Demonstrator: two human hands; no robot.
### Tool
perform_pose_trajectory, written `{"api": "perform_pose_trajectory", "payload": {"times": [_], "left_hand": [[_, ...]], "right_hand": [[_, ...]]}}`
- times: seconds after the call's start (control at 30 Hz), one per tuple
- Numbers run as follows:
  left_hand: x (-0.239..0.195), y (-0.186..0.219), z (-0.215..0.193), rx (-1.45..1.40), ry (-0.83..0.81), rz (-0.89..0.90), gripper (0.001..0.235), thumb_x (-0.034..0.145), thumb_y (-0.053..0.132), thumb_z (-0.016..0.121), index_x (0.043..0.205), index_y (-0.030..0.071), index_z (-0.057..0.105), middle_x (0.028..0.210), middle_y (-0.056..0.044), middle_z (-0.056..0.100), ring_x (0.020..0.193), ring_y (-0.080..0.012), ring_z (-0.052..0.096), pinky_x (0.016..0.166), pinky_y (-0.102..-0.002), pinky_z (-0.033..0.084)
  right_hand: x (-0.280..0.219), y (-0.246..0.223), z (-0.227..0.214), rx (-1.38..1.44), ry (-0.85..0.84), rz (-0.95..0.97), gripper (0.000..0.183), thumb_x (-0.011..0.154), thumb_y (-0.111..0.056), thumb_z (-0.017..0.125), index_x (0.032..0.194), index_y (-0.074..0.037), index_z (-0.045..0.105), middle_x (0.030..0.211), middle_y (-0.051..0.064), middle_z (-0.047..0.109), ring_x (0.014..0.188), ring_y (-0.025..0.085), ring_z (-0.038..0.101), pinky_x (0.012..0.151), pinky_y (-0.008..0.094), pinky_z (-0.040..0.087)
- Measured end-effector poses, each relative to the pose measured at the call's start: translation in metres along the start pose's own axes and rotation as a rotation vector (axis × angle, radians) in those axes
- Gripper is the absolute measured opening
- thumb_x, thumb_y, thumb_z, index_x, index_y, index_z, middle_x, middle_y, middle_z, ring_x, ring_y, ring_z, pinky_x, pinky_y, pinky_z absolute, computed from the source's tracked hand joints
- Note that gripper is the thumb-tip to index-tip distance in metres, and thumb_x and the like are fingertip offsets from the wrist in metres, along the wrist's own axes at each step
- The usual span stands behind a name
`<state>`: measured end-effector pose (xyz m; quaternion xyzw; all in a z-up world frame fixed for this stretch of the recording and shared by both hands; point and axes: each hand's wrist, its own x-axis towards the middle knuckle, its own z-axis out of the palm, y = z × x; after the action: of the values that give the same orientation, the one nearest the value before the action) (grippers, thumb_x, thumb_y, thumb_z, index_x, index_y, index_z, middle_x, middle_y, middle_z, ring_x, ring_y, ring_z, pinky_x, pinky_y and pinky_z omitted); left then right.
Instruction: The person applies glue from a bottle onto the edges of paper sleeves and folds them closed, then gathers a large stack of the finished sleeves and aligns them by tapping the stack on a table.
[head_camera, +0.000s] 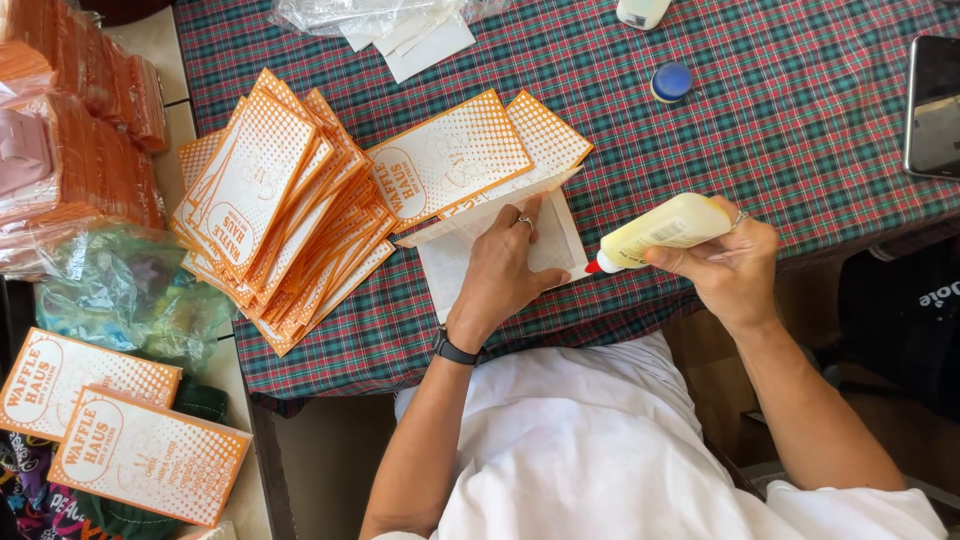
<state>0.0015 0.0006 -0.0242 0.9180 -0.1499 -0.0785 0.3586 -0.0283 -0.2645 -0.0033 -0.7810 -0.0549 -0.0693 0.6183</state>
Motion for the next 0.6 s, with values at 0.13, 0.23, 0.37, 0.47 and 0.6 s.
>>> {"api": "perform_pose_trajectory", "payload": {"times": [0.13, 0.23, 0.37, 0.47, 0.6], "left_hand": [[-0.001, 0.016, -0.017, -0.062, 0.016, -0.058, 0.098, 0.063, 0.018, 0.097, 0.144, -0.010, 0.051, 0.100, -0.020, 0.064, 0.090, -0.0332, 0.071, 0.081, -0.039, 0.060], [0.002, 0.002, -0.016, -0.031, -0.080, -0.038, 0.094, 0.066, 0.016, 0.094, 0.145, -0.010, 0.050, 0.107, -0.019, 0.063, 0.089, -0.0318, 0.071, 0.080, -0.042, 0.059], [0.006, 0.000, -0.035, -0.114, -0.165, 0.033, 0.083, 0.072, 0.009, 0.086, 0.146, -0.007, 0.051, 0.106, -0.017, 0.065, 0.087, -0.0285, 0.072, 0.082, -0.041, 0.058], [0.007, -0.020, -0.033, -0.246, -0.219, 0.037, 0.056, 0.087, 0.010, 0.070, 0.137, -0.010, 0.056, 0.099, -0.021, 0.064, 0.085, -0.0344, 0.069, 0.080, -0.047, 0.055], [0.005, -0.024, -0.044, -0.289, -0.281, 0.084, 0.042, 0.096, 0.017, 0.053, 0.127, -0.011, 0.062, 0.098, -0.028, 0.065, 0.090, -0.0420, 0.065, 0.086, -0.052, 0.051]], "right_hand": [[0.001, 0.011, 0.005, -0.046, -0.014, -0.162, 0.038, 0.074, 0.012, 0.088, 0.104, 0.015, 0.065, 0.099, 0.034, 0.071, 0.104, 0.044, 0.067, 0.084, 0.052, 0.060], [0.000, 0.008, 0.012, -0.065, -0.011, -0.198, 0.035, 0.074, 0.012, 0.088, 0.100, 0.017, 0.064, 0.093, 0.034, 0.071, 0.098, 0.044, 0.068, 0.079, 0.051, 0.060], [-0.004, 0.016, 0.032, 0.035, -0.033, -0.203, 0.034, 0.070, 0.009, 0.091, 0.094, 0.012, 0.068, 0.087, 0.027, 0.073, 0.094, 0.035, 0.072, 0.074, 0.043, 0.061], [-0.009, 0.021, 0.057, 0.107, -0.058, -0.214, 0.033, 0.067, 0.007, 0.092, 0.091, 0.011, 0.069, 0.082, 0.025, 0.074, 0.088, 0.031, 0.073, 0.071, 0.040, 0.062], [-0.021, 0.035, 0.093, 0.200, -0.085, -0.228, 0.032, 0.066, 0.004, 0.094, 0.086, 0.009, 0.070, 0.075, 0.022, 0.074, 0.080, 0.026, 0.076, 0.066, 0.034, 0.061]]}}
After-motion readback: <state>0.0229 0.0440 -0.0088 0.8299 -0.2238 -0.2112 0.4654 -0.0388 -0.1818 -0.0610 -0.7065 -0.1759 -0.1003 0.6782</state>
